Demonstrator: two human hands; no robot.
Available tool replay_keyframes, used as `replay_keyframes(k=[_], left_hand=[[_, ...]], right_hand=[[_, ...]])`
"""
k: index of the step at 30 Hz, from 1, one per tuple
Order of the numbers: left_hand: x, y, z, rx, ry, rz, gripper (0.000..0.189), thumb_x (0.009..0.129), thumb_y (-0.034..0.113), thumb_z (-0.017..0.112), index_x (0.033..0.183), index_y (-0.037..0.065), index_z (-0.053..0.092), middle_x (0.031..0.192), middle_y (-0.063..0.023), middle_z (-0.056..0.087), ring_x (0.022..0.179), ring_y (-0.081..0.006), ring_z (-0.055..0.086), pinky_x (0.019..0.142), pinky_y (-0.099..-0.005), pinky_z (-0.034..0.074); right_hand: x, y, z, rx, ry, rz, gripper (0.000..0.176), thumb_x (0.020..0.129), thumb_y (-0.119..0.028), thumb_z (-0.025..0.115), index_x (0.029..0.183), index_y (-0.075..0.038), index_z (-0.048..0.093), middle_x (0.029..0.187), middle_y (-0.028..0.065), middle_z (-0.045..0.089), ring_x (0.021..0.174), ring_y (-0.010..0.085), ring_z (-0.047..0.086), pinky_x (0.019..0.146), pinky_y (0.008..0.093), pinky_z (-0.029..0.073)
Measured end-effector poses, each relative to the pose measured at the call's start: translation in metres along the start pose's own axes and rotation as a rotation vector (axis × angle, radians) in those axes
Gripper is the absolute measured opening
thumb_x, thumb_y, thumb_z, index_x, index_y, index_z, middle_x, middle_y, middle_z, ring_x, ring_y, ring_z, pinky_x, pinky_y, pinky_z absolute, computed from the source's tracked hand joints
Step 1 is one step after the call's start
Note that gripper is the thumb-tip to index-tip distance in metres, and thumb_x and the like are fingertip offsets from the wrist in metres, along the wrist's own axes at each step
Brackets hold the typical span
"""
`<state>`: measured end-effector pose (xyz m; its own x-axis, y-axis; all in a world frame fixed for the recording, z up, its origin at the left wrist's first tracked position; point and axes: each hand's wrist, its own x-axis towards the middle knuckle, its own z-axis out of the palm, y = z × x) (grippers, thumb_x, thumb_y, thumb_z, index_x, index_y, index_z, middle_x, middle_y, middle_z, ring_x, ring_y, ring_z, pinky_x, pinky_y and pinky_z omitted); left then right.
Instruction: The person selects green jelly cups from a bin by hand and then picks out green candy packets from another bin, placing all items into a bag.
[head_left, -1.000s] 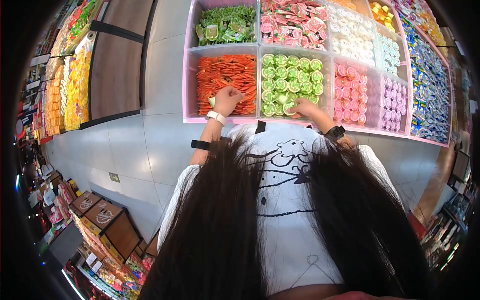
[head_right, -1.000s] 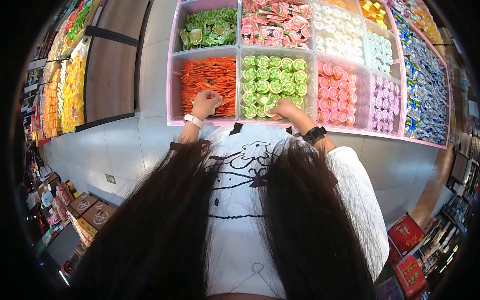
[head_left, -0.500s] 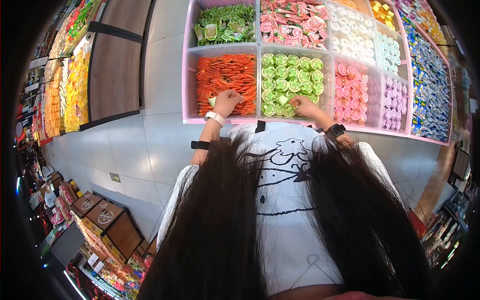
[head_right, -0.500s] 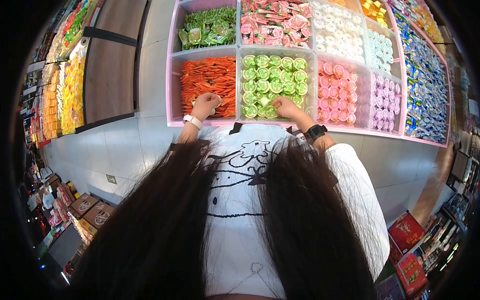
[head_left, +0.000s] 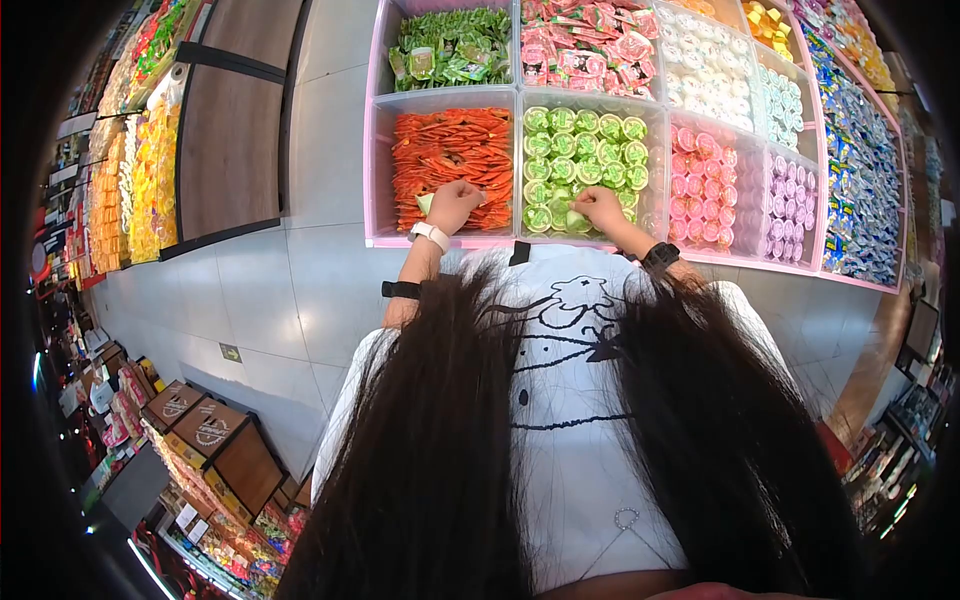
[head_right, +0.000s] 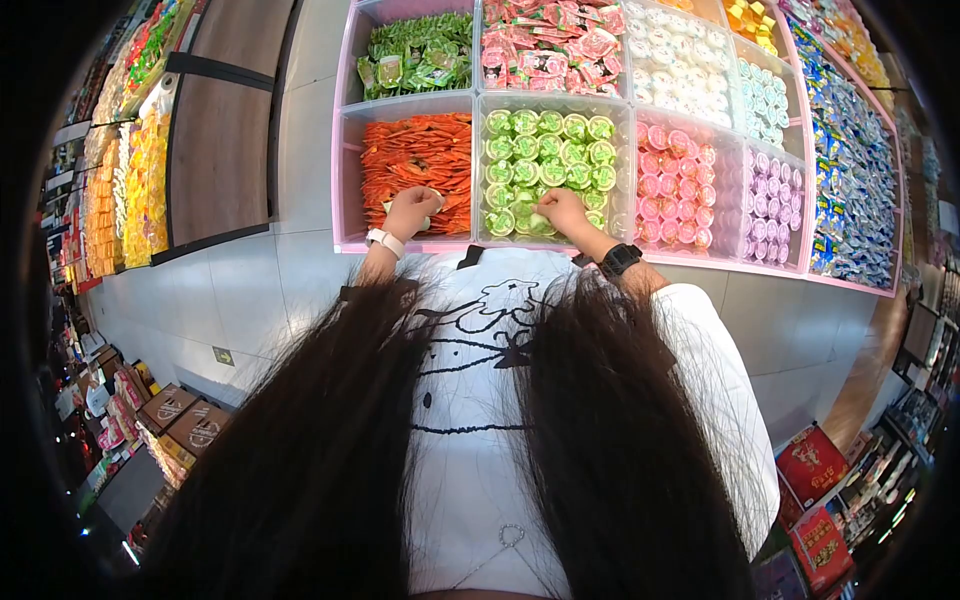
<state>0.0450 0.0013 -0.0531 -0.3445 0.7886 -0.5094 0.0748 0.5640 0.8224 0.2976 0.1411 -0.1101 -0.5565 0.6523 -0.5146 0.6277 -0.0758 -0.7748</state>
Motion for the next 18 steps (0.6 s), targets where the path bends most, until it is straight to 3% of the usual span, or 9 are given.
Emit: replay_keyframes(k=[3,9,18], left_hand=[[0.001,-0.002,-0.001,0.052,-0.029,-0.045,0.023,0.071,0.02,0.061,0.067,-0.002,0.055,0.059,-0.0033,0.051,0.055,-0.0096,0.044,0.052,-0.0257,0.036],[-0.001,-0.005,-0.001,0.056,-0.02,-0.132,0.027,0.07,0.024,0.062,0.068,-0.002,0.056,0.057,-0.0033,0.051,0.054,-0.0102,0.044,0.05,-0.0264,0.036],[-0.002,-0.008,-0.001,-0.006,-0.012,-0.139,0.027,0.07,0.023,0.062,0.068,-0.003,0.056,0.057,-0.0039,0.052,0.053,-0.0104,0.046,0.05,-0.026,0.037]], right_hand=[[-0.001,-0.009,0.0,0.071,-0.001,0.104,0.017,0.07,-0.016,0.064,0.068,-0.002,0.053,0.056,0.0009,0.049,0.047,0.0076,0.044,0.043,0.0202,0.036],[-0.006,-0.026,-0.002,0.525,-0.026,0.326,0.015,0.073,-0.015,0.062,0.073,-0.004,0.051,0.06,0.0015,0.051,0.049,0.0081,0.047,0.042,0.0195,0.038],[-0.007,-0.029,0.0,0.609,0.022,0.375,0.016,0.073,-0.015,0.061,0.071,-0.006,0.048,0.057,0.0004,0.049,0.046,0.0076,0.045,0.04,0.019,0.036]])
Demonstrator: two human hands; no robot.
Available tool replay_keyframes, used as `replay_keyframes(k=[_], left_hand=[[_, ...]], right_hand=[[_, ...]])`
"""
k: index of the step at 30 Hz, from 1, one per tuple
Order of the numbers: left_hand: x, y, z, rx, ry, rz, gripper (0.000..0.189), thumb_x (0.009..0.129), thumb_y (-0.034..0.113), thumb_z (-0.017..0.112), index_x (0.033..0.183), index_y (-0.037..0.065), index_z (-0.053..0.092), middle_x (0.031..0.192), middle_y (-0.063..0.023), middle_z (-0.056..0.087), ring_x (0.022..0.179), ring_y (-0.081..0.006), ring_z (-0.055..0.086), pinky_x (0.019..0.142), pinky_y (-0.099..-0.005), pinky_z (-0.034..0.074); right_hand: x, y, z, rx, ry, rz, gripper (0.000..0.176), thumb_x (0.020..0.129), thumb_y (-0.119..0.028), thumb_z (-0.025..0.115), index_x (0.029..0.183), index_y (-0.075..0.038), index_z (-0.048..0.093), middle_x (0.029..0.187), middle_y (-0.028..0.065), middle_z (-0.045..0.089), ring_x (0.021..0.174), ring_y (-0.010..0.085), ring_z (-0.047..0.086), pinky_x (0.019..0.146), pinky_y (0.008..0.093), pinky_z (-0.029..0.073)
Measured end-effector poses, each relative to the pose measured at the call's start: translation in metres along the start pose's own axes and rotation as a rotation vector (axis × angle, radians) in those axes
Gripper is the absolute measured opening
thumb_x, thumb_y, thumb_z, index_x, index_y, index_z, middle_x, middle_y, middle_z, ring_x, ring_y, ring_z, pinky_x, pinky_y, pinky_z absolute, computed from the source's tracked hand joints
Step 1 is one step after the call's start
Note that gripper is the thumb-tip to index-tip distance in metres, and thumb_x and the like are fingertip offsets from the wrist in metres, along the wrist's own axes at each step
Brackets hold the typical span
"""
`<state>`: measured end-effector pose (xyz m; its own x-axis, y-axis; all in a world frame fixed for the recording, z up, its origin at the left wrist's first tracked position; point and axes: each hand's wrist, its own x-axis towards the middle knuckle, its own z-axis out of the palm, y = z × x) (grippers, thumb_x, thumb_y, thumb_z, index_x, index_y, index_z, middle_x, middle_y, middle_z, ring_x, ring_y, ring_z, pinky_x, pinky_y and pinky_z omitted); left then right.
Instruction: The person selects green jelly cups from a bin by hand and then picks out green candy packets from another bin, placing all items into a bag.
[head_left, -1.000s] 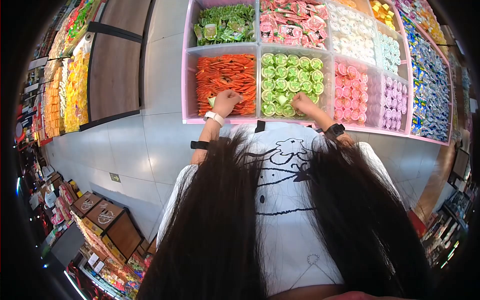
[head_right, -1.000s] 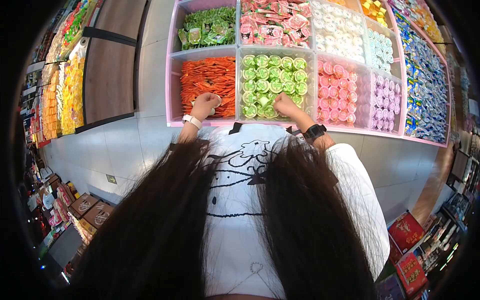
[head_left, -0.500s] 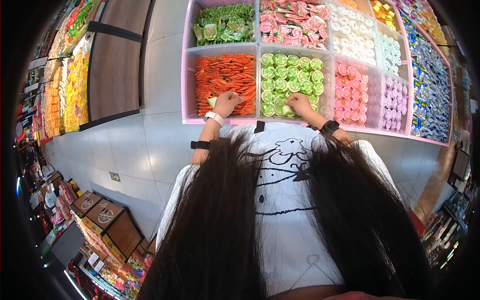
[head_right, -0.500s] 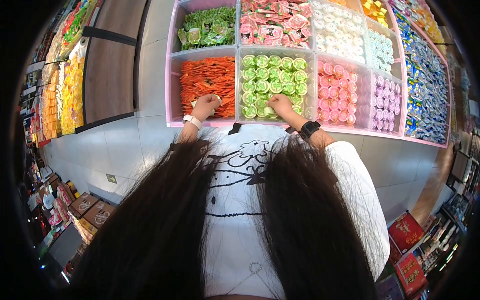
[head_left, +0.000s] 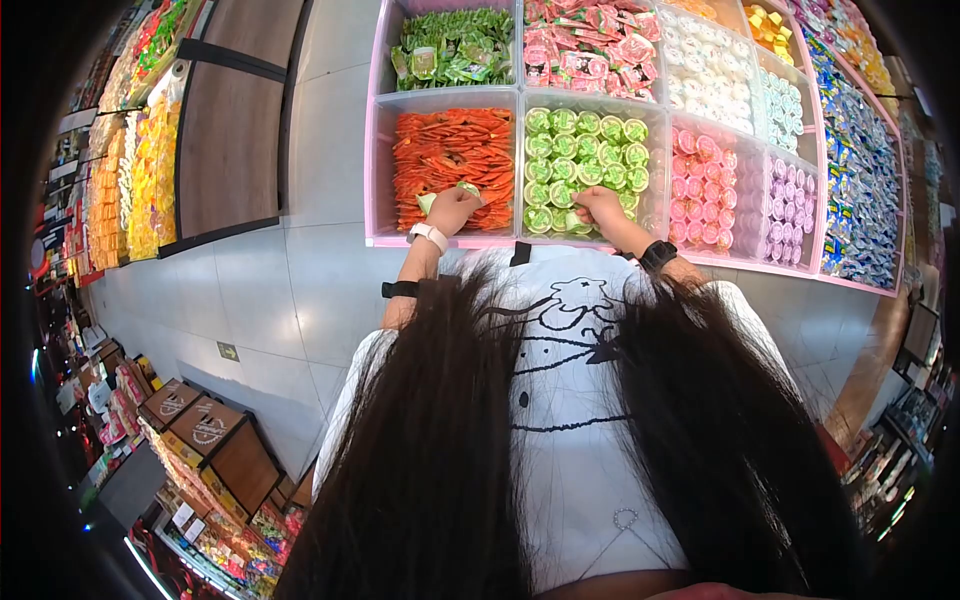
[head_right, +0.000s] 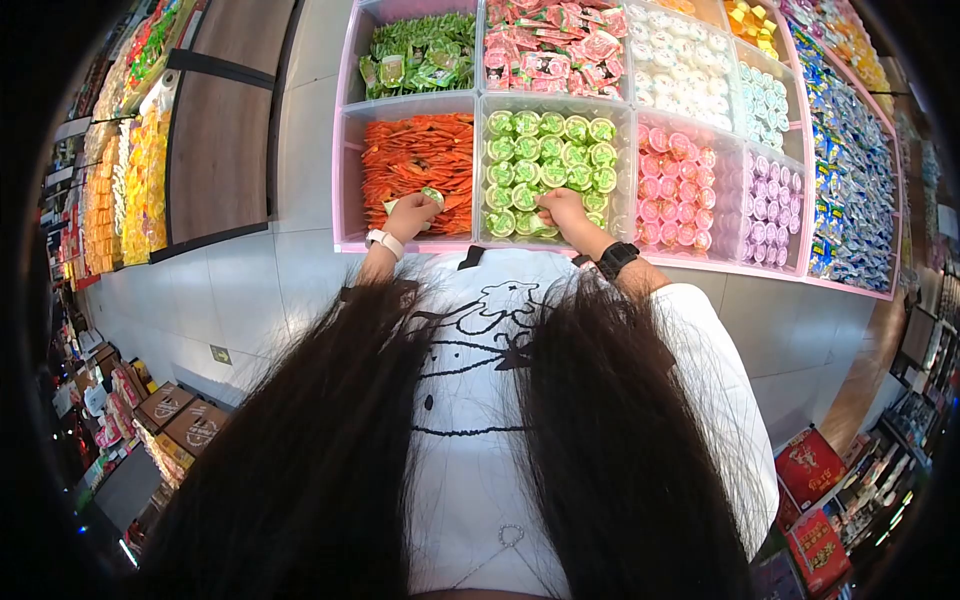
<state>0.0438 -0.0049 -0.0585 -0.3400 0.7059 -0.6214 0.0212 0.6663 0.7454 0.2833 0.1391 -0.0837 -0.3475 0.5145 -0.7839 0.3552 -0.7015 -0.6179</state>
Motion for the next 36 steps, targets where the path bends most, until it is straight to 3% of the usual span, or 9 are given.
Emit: replay_keyframes(k=[6,9,15,18,20,24,27,30,36], left_hand=[[0.001,0.002,0.0,0.021,-0.018,-0.007,0.025,0.07,0.021,0.061,0.069,-0.004,0.057,0.058,-0.0044,0.053,0.054,-0.0108,0.047,0.05,-0.026,0.037],[-0.001,0.007,0.0,0.011,-0.018,-0.022,0.025,0.07,0.021,0.061,0.068,-0.004,0.057,0.059,-0.0045,0.053,0.054,-0.0108,0.047,0.051,-0.026,0.038],[-0.002,0.006,-0.002,-0.004,0.01,-0.002,0.023,0.071,0.019,0.061,0.068,-0.003,0.056,0.059,-0.0036,0.053,0.054,-0.0105,0.047,0.051,-0.0252,0.038],[-0.004,0.006,-0.002,-0.036,0.01,-0.005,0.021,0.071,0.018,0.061,0.068,-0.002,0.055,0.06,-0.0031,0.053,0.055,-0.0102,0.047,0.051,-0.0248,0.038],[-0.006,0.01,-0.003,-0.047,0.01,-0.019,0.019,0.072,0.017,0.061,0.068,-0.001,0.054,0.06,-0.0029,0.053,0.055,-0.01,0.047,0.051,-0.0246,0.038],[-0.004,0.009,-0.003,-0.038,0.002,-0.015,0.019,0.072,0.016,0.06,0.069,-0.002,0.055,0.06,-0.003,0.053,0.055,-0.0099,0.047,0.051,-0.0244,0.038],[-0.005,0.008,-0.003,-0.032,-0.001,-0.015,0.019,0.072,0.016,0.059,0.069,-0.002,0.056,0.06,-0.0031,0.053,0.055,-0.0099,0.047,0.051,-0.0242,0.038],[-0.005,0.009,-0.003,-0.022,-0.001,-0.022,0.02,0.072,0.017,0.059,0.069,-0.002,0.056,0.06,-0.0032,0.053,0.054,-0.0098,0.047,0.05,-0.0241,0.038],[-0.003,0.004,-0.003,-0.043,0.003,-0.024,0.022,0.072,0.018,0.06,0.069,-0.003,0.056,0.059,-0.0032,0.053,0.053,-0.0095,0.047,0.049,-0.024,0.038]], right_hand=[[0.004,-0.001,0.0,-0.112,0.023,-0.059,0.018,0.072,-0.017,0.062,0.069,-0.006,0.048,0.05,-0.0009,0.043,0.037,0.0069,0.035,0.034,0.0206,0.026],[0.007,0.001,-0.002,-0.086,-0.004,-0.016,0.017,0.072,-0.016,0.062,0.068,-0.005,0.05,0.053,-0.0003,0.046,0.038,0.0071,0.036,0.034,0.021,0.025],[0.011,0.002,-0.006,-0.114,0.022,0.014,0.013,0.073,-0.015,0.057,0.071,-0.003,0.053,0.062,0.0027,0.053,0.044,0.0074,0.042,0.039,0.0203,0.031],[0.014,0.001,-0.015,-0.238,-0.009,-0.034,0.012,0.069,-0.012,0.054,0.064,-0.001,0.054,0.057,0.0039,0.054,0.044,0.0105,0.046,0.04,0.0228,0.035],[0.014,0.005,-0.019,-0.381,-0.013,-0.115,0.011,0.067,-0.01,0.053,0.07,0.0,0.055,0.062,0.0053,0.055,0.05,0.0126,0.049,0.045,0.0243,0.038],[0.029,0.028,-0.033,-0.605,-0.069,-0.356,0.019,0.062,-0.007,0.055,0.08,-0.001,0.055,0.067,0.0068,0.055,0.059,0.0164,0.052,0.053,0.0266,0.041],[0.0,0.002,-0.031,-0.872,-0.284,-0.355,0.035,0.055,0.001,0.058,0.089,-0.003,0.051,0.078,0.0043,0.053,0.064,0.0141,0.051,0.054,0.0245,0.042],[-0.006,-0.005,-0.026,-0.965,-0.293,-0.269,0.035,0.054,-0.001,0.062,0.087,-0.005,0.053,0.076,0.0038,0.053,0.065,0.0143,0.051,0.056,0.025,0.042],[0.01,0.009,-0.026,-0.863,-0.274,-0.367,0.028,0.063,-0.004,0.06,0.089,0.004,0.054,0.07,0.0058,0.057,0.06,0.0134,0.055,0.053,0.0249,0.044]])
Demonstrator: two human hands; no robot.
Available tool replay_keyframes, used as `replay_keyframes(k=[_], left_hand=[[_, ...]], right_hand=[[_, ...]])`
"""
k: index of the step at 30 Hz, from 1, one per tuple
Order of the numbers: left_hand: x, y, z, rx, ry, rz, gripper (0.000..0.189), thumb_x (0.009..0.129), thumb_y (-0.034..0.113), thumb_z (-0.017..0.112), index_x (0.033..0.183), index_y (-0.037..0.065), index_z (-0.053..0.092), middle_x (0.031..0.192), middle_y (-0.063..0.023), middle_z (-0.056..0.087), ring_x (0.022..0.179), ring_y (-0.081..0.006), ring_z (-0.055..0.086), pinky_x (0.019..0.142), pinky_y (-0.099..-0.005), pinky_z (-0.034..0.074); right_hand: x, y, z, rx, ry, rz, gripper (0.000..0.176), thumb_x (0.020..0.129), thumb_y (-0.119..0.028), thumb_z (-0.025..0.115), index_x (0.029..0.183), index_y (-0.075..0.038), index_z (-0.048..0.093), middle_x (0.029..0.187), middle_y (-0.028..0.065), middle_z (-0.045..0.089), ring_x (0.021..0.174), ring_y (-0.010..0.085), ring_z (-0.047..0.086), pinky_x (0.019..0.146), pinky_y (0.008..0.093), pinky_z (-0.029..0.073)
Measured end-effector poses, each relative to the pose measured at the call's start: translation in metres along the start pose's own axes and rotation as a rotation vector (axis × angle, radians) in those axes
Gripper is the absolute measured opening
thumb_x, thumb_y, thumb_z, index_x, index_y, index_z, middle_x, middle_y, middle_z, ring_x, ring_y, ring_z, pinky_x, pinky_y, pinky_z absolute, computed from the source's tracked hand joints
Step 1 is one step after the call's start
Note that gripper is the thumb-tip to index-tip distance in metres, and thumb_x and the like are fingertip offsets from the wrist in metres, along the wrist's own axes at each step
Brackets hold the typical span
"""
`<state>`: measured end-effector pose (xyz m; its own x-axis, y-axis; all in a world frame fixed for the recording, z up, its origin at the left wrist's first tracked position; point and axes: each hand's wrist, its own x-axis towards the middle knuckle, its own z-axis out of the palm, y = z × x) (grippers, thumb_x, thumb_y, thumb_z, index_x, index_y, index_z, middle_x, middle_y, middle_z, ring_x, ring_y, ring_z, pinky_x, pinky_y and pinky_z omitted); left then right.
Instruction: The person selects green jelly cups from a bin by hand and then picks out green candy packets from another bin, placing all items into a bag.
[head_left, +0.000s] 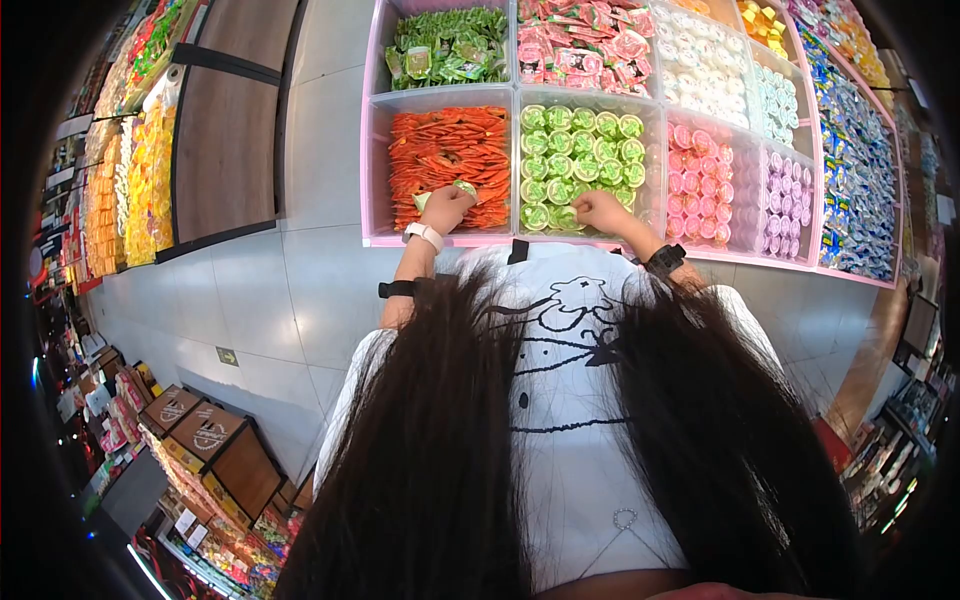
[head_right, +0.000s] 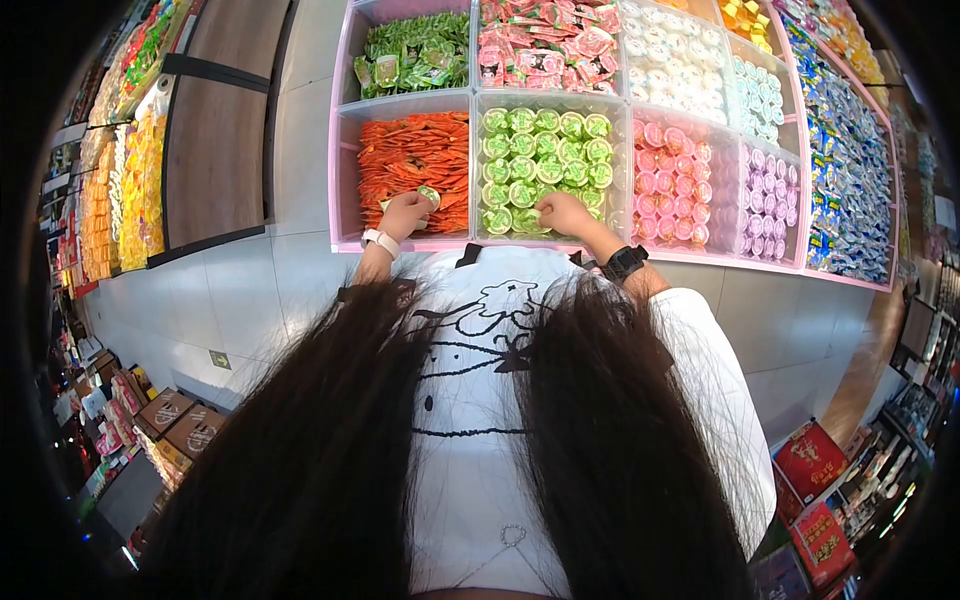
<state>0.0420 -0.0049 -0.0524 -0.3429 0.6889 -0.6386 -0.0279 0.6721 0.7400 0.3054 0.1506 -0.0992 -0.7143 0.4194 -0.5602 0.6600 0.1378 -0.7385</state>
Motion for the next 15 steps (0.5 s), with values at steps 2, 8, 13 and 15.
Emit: replay_keyframes(k=[2,8,13,15], left_hand=[[0.001,-0.002,-0.001,0.001,0.0,-0.001,0.022,0.072,0.019,0.06,0.069,-0.003,0.056,0.059,-0.0031,0.053,0.053,-0.0095,0.047,0.049,-0.024,0.038],[0.002,-0.005,-0.001,-0.003,0.0,-0.016,0.024,0.072,0.02,0.06,0.068,-0.003,0.056,0.059,-0.0034,0.053,0.053,-0.0096,0.048,0.049,-0.0239,0.038],[0.004,-0.008,-0.002,0.0,-0.012,-0.008,0.024,0.073,0.02,0.06,0.068,-0.003,0.056,0.059,-0.0034,0.053,0.053,-0.0099,0.048,0.05,-0.0241,0.039],[0.003,-0.008,-0.002,0.003,-0.012,-0.011,0.023,0.073,0.02,0.06,0.068,-0.002,0.056,0.059,-0.0034,0.053,0.053,-0.01,0.048,0.05,-0.0242,0.039]], right_hand=[[0.002,-0.001,0.0,0.039,-0.036,0.02,0.027,0.066,-0.003,0.058,0.091,0.006,0.053,0.069,0.0066,0.057,0.058,0.0131,0.055,0.053,0.024,0.044],[0.0,-0.008,0.001,0.346,-0.077,0.189,0.018,0.071,-0.005,0.058,0.086,0.004,0.052,0.067,0.0062,0.056,0.056,0.0117,0.056,0.049,0.0218,0.044],[-0.004,-0.018,-0.001,0.492,-0.083,0.318,0.011,0.074,-0.007,0.058,0.078,-0.001,0.049,0.064,0.0047,0.055,0.055,0.0103,0.055,0.045,0.0201,0.042],[-0.005,-0.018,0.0,0.52,-0.076,0.332,0.011,0.074,-0.007,0.058,0.078,-0.002,0.049,0.064,0.0045,0.055,0.053,0.0099,0.054,0.044,0.0198,0.041]])
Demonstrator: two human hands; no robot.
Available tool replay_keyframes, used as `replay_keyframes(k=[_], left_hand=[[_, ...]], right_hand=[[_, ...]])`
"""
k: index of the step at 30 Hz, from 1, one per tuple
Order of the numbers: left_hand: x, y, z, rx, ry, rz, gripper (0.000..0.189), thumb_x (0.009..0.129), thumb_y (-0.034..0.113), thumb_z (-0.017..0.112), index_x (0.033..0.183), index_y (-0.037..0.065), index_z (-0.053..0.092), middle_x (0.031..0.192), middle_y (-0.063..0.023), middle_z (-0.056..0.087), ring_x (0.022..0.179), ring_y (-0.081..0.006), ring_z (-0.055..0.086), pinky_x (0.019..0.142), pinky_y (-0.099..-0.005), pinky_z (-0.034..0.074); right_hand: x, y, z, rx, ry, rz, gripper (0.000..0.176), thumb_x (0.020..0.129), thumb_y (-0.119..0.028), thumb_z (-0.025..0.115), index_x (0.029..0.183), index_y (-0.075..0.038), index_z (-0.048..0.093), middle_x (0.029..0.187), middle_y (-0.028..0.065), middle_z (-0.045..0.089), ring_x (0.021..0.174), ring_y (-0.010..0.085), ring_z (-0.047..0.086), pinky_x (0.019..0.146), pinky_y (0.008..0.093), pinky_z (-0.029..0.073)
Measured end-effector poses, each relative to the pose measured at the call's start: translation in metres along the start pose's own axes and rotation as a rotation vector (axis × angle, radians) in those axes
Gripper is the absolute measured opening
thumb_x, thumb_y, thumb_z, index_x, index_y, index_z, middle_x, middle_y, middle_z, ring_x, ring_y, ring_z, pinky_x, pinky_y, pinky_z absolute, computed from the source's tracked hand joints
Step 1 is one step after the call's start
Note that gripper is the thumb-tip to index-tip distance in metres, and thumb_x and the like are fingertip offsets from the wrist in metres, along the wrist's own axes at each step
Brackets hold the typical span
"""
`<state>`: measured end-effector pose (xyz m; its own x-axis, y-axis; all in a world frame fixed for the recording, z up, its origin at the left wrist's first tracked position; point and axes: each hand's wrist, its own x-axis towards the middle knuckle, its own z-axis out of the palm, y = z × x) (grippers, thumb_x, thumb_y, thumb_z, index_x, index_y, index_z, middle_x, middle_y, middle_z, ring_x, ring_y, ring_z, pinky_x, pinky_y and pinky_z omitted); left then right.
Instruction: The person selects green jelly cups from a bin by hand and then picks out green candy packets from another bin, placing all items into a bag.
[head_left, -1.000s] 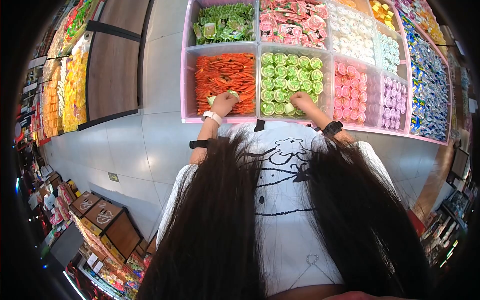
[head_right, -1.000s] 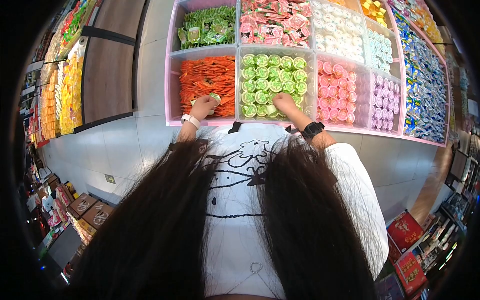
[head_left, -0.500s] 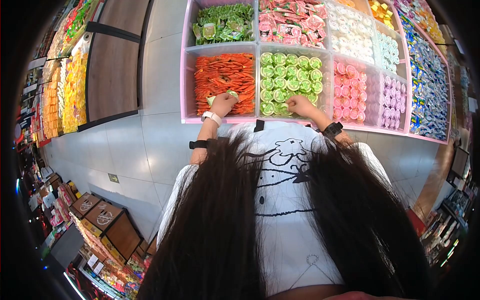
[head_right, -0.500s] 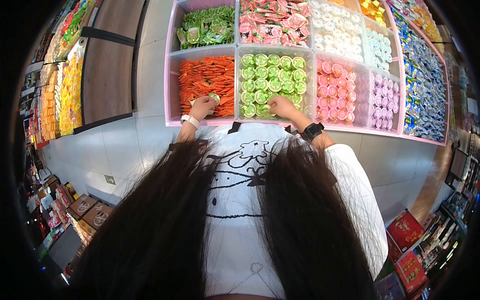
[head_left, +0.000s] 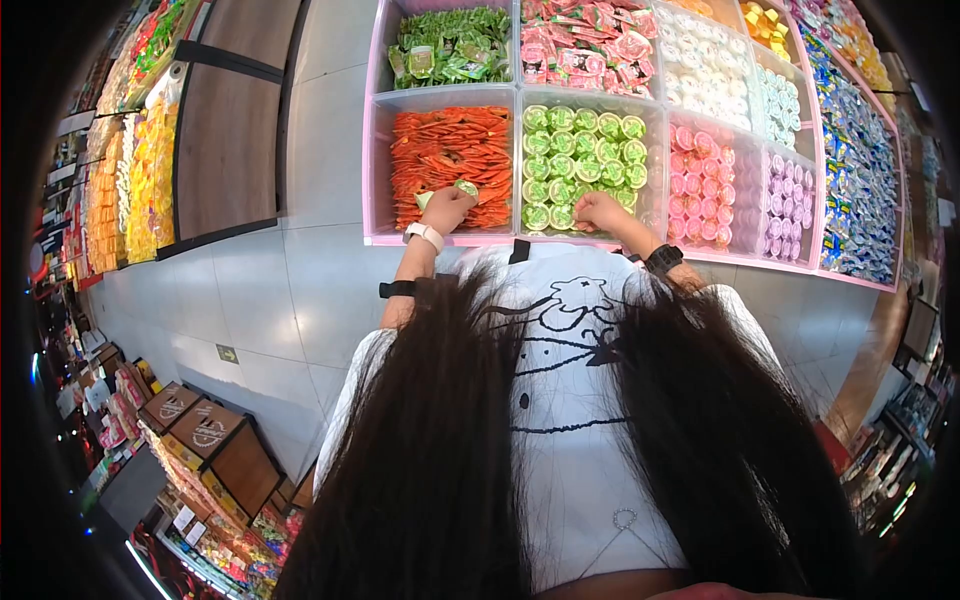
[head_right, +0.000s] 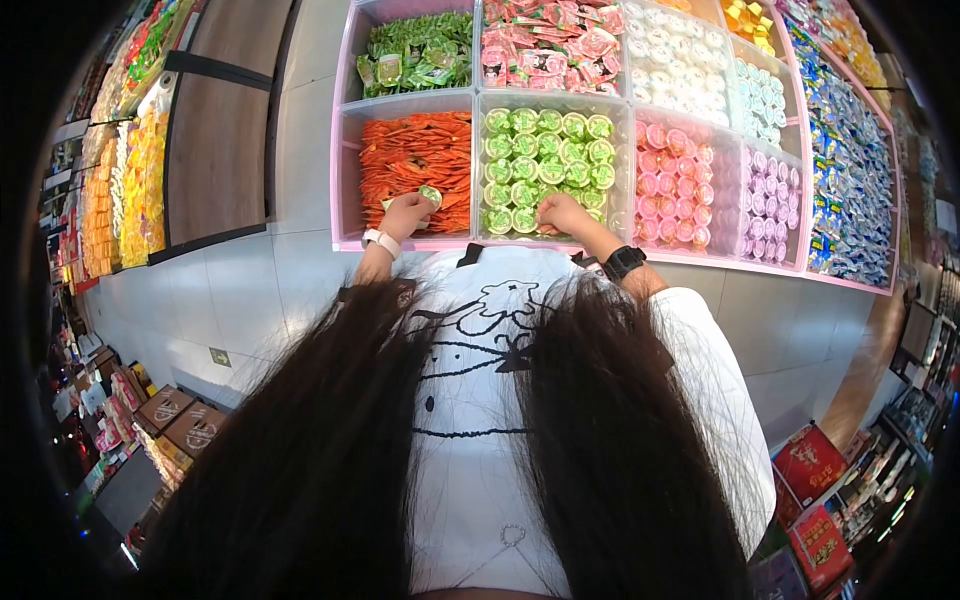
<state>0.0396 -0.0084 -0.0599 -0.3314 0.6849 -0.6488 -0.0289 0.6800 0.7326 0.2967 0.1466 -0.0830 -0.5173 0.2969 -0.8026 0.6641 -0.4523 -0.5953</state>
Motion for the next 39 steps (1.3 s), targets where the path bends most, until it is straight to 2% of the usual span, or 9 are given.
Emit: replay_keyframes(k=[6,12,15,18,27,33,39], left_hand=[[0.003,-0.003,0.001,0.026,-0.012,0.01,0.023,0.073,0.02,0.059,0.068,-0.002,0.055,0.058,-0.0032,0.052,0.052,-0.01,0.047,0.049,-0.0248,0.037],[-0.002,0.006,0.0,0.026,-0.009,-0.009,0.024,0.073,0.021,0.059,0.067,-0.002,0.055,0.057,-0.0032,0.052,0.052,-0.0101,0.046,0.049,-0.0249,0.037],[-0.001,0.005,0.0,0.02,-0.006,-0.015,0.024,0.073,0.021,0.06,0.066,-0.002,0.055,0.057,-0.003,0.051,0.052,-0.0101,0.047,0.049,-0.0248,0.037],[0.002,0.0,0.0,0.007,-0.002,-0.017,0.024,0.073,0.02,0.06,0.066,-0.002,0.054,0.057,-0.0028,0.051,0.052,-0.0099,0.047,0.049,-0.0247,0.037],[0.002,-0.001,0.0,-0.004,-0.012,-0.015,0.024,0.073,0.02,0.06,0.067,-0.003,0.055,0.059,-0.0039,0.053,0.053,-0.0101,0.049,0.049,-0.0244,0.039],[0.0,0.002,-0.001,0.004,-0.011,-0.022,0.025,0.073,0.021,0.06,0.067,-0.003,0.055,0.059,-0.0042,0.053,0.053,-0.0102,0.049,0.049,-0.0244,0.039],[-0.001,0.006,0.0,0.005,-0.005,-0.032,0.024,0.073,0.02,0.06,0.067,-0.002,0.055,0.058,-0.0036,0.052,0.053,-0.0099,0.048,0.049,-0.024,0.039]], right_hand=[[0.001,0.0,0.001,-0.042,-0.021,-0.049,0.012,0.073,-0.009,0.059,0.073,-0.001,0.05,0.062,0.0055,0.055,0.05,0.0094,0.051,0.041,0.0207,0.04],[0.002,-0.002,-0.002,-0.175,0.012,0.003,0.016,0.072,-0.013,0.061,0.066,-0.003,0.05,0.059,0.0068,0.057,0.046,0.0089,0.049,0.038,0.0203,0.037],[0.006,0.002,-0.001,-0.164,-0.011,0.022,0.014,0.071,-0.013,0.06,0.067,-0.003,0.051,0.055,0.0035,0.055,0.041,0.0078,0.046,0.036,0.0208,0.036],[0.006,0.003,-0.002,-0.103,-0.071,0.0,0.015,0.073,-0.013,0.06,0.068,-0.006,0.047,0.058,0.0006,0.052,0.048,0.0077,0.05,0.04,0.0189,0.036],[-0.001,-0.002,-0.004,-0.081,-0.19,-0.037,0.014,0.074,-0.013,0.059,0.07,-0.008,0.047,0.058,-0.0034,0.048,0.046,0.0059,0.047,0.041,0.0182,0.035],[0.005,-0.008,0.001,-0.14,-0.161,0.04,0.011,0.074,-0.012,0.058,0.069,-0.007,0.05,0.061,0.0011,0.056,0.045,0.0054,0.047,0.039,0.0186,0.033],[0.007,-0.011,0.003,-0.239,-0.122,0.02,0.012,0.073,-0.012,0.058,0.065,-0.006,0.05,0.062,0.0042,0.058,0.045,0.006,0.047,0.037,0.0194,0.033]])
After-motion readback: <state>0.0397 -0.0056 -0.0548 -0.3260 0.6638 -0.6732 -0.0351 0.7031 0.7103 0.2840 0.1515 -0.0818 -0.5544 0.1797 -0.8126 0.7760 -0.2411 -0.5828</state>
